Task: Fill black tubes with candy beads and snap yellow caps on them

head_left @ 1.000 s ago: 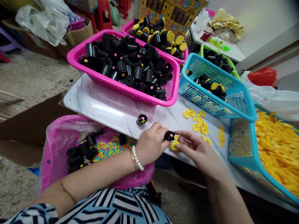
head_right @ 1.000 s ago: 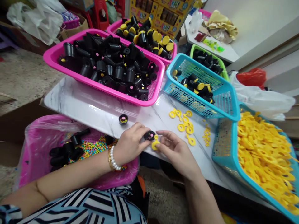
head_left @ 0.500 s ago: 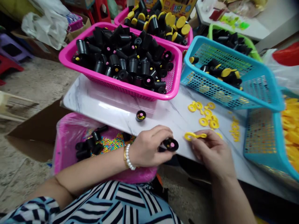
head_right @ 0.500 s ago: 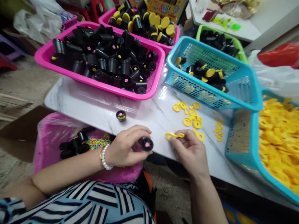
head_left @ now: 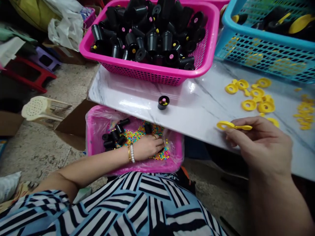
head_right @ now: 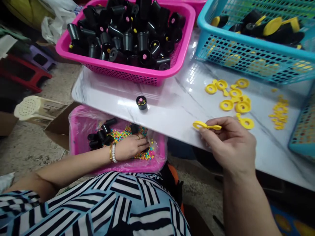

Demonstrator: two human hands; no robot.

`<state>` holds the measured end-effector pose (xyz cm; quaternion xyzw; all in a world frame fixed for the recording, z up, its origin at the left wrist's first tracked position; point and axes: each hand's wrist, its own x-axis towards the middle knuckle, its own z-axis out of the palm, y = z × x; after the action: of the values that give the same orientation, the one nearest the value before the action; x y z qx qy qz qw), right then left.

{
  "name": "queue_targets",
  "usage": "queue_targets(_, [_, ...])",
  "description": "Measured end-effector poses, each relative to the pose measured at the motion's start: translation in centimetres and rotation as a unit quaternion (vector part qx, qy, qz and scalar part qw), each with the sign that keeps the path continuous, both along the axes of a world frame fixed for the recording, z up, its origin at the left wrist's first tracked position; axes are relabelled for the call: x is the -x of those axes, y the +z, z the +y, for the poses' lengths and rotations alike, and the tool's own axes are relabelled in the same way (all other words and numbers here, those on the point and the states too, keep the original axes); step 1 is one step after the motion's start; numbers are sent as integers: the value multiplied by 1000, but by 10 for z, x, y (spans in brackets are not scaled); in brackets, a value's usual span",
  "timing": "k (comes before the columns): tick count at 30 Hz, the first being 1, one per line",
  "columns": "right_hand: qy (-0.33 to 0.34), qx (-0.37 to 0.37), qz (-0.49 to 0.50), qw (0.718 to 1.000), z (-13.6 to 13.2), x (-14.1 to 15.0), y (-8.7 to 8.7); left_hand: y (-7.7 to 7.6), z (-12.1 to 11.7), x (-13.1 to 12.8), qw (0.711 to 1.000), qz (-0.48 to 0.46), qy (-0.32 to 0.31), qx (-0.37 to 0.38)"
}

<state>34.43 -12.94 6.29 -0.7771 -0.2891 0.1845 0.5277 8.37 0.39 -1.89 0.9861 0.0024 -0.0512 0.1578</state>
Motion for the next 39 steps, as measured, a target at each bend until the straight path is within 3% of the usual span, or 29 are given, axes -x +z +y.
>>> queue_targets(3, [-13, 10, 1, 1000, -2, -1, 0, -2, 5, 1, 988, -10, 40, 147])
queue_targets(7, [-25, -19, 30, 999, -2, -2, 1, 2, 19, 7, 928, -5, 86, 362])
queue_targets(11, [-32, -39, 105, 993, 2, -7, 6, 23, 20, 6, 883, -2, 124, 452])
queue_targets(17, [83, 67, 149, 983, 9, -21, 12, 70, 14, -23, 886, -133, 74, 439])
queue_targets(20, [93, 100, 118, 984, 8, -21, 10, 81, 19, -32, 897, -149, 41, 415])
queue_targets(25, [38, 90, 116, 988, 3, -16, 7, 83, 16, -24, 893, -147, 63, 420])
queue_targets(30, [20, 7, 281, 959, 14, -18, 21, 88, 5, -48, 909, -272, 113, 295])
queue_targets(32, [44, 0, 318, 947, 20, -18, 29, 86, 6, -70, 917, -266, 156, 252])
queue_targets(35, [96, 28, 311, 945, 27, -13, 35, 78, 12, -96, 915, -229, 218, 249])
queue_targets(39, [156, 52, 257, 952, 34, -2, 32, 74, 14, -101, 909, -229, 249, 242])
